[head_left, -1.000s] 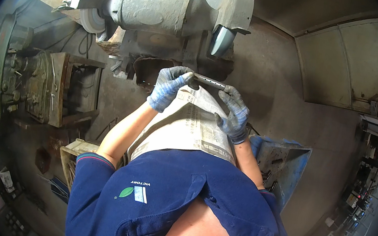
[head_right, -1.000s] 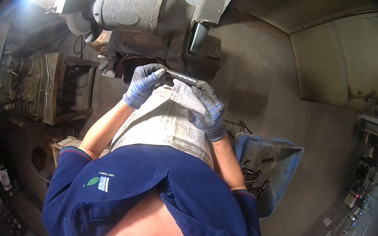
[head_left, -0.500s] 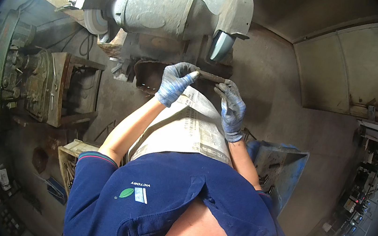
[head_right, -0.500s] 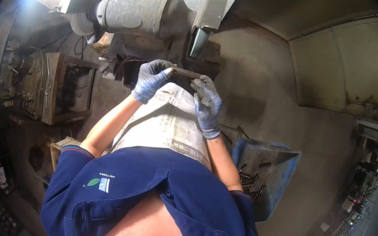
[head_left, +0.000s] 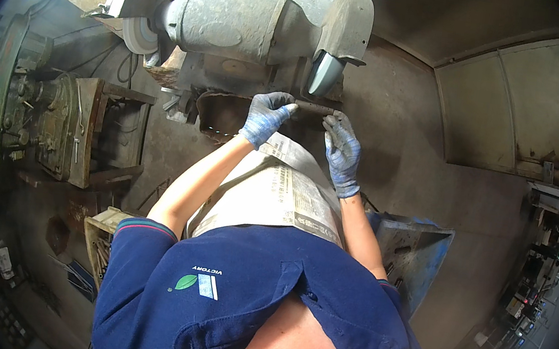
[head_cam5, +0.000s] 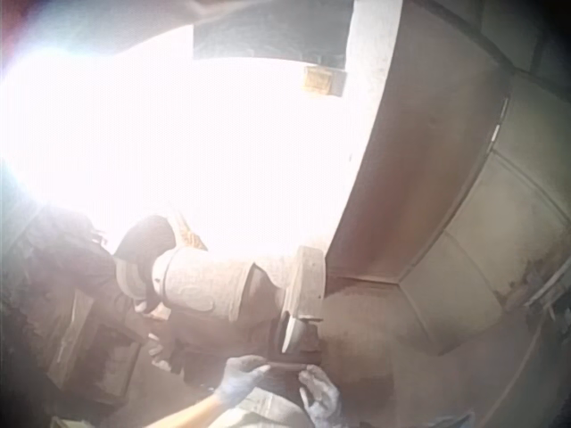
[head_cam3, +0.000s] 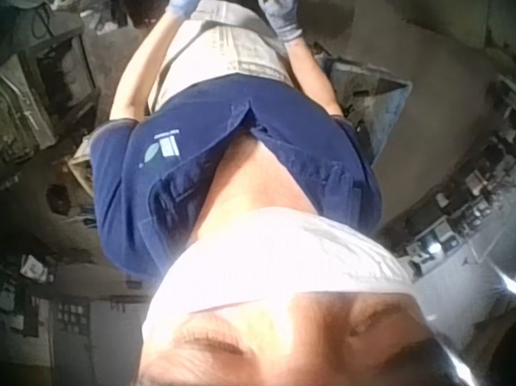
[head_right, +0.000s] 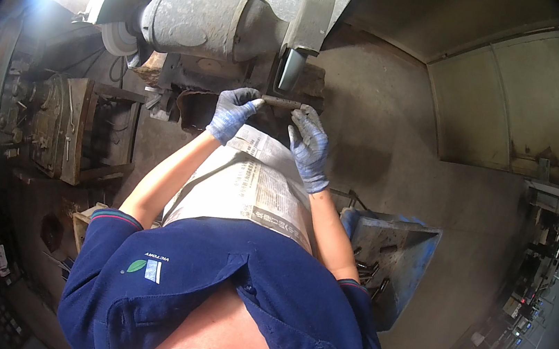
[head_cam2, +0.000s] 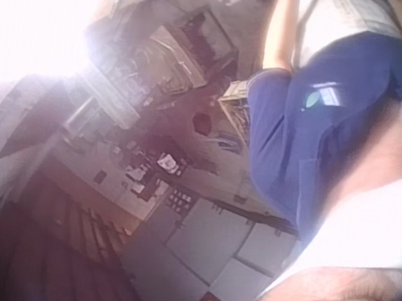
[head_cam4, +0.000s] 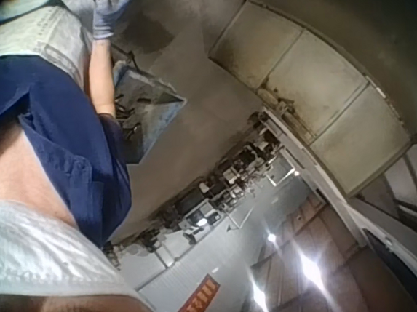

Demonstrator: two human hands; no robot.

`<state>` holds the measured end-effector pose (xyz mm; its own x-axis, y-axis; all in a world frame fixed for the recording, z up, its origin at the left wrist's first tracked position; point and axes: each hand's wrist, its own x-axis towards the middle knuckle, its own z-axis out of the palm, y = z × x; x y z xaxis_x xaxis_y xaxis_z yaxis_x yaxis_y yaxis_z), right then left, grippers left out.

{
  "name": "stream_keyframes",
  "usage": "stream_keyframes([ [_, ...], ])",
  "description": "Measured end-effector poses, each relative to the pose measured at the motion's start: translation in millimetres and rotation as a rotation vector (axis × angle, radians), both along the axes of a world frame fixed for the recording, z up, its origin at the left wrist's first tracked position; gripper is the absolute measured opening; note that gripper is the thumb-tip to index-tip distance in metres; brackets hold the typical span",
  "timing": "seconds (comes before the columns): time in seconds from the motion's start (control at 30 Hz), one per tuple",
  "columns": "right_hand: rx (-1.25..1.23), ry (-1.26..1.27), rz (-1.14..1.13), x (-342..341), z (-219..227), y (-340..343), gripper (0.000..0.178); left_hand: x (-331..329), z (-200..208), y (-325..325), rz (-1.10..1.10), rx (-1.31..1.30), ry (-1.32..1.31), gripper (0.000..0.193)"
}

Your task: The person is grinding small metal tubes using a bench grinder. They pick up the tubes from a bin, press the ends against the rotating wheel, and then place them into another bin.

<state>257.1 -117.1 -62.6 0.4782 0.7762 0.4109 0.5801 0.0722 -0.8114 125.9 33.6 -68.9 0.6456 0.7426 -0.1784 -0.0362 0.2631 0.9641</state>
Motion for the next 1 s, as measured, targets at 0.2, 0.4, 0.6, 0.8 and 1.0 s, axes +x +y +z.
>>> stream_keyframes([
  [0.2, -0.018, 0.363, -0.065, 20, -16, 6, 0.019, 30, -14, -2, 0.045, -0.14, -0.004, 0.006],
  [0.4, -0.065, 0.344, -0.008, 23, -22, 13, 0.02, 35, -17, 3, 0.123, -0.23, -0.007, 0.002],
  [0.6, 0.047, 0.527, 0.011, 3, -36, 37, 0.018, 16, -12, 20, 0.142, -0.272, 0.022, 0.005],
  [0.8, 0.014, 0.49, -0.041, 14, -38, 30, 0.014, 25, -9, 15, 0.114, -0.235, 0.101, 0.006],
  [1.0, -0.005, 0.672, -0.056, 39, -45, 11, 0.017, 52, -39, 2, 0.114, -0.32, -0.025, 0.007],
])
